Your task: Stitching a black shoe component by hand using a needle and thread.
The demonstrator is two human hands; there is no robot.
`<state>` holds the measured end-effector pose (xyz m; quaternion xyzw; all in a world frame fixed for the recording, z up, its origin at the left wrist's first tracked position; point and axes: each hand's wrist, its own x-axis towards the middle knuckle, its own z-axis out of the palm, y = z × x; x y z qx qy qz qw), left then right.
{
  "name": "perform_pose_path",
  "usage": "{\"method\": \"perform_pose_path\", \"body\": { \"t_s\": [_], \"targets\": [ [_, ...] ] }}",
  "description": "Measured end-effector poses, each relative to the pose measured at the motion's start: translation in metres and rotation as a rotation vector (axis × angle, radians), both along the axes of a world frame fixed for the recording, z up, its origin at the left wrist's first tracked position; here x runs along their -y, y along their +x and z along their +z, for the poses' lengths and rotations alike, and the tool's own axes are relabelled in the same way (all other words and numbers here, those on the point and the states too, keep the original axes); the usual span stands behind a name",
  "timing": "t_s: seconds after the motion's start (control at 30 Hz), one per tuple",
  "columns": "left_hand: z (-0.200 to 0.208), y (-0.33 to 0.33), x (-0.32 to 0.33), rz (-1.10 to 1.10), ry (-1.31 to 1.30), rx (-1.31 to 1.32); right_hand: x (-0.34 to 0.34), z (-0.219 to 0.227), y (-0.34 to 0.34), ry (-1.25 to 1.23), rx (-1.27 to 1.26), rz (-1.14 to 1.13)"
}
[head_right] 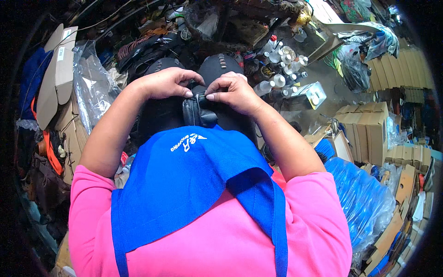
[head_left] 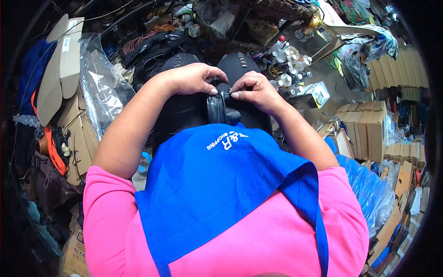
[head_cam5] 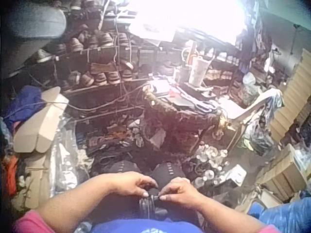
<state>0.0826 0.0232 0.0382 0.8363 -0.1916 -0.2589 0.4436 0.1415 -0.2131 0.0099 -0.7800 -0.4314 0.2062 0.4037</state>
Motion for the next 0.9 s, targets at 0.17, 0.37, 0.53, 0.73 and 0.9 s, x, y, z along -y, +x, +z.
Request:
{"method": "perform_pose_path", "body": {
  "t_s": [0.17, 0.37, 0.53, 0.73, 0.9],
  "targets": [
    [-0.011, -0.002, 0.002, 0.112, -0.11, -0.073, -0.007, 0.002, -0.011, -0.022, 0.123, -0.039],
    [-0.006, -0.016, 0.002, 0.263, -0.126, 0.008, -0.006, 0.006, -0.027, 0.007, 0.399, -0.085],
    [0.001, -0.057, 0.004, 0.449, -0.066, 0.351, 0.01, 0.008, -0.04, -0.039, 0.498, -0.045],
    [0.008, -0.08, 0.008, 0.665, -0.095, 0.266, 0.008, 0.008, -0.032, -0.061, 0.429, 0.009],
    [0.003, -0.082, 0.005, 0.666, -0.011, 0.397, 0.001, 0.014, -0.008, -0.085, 0.341, 0.064]
  ]
}}
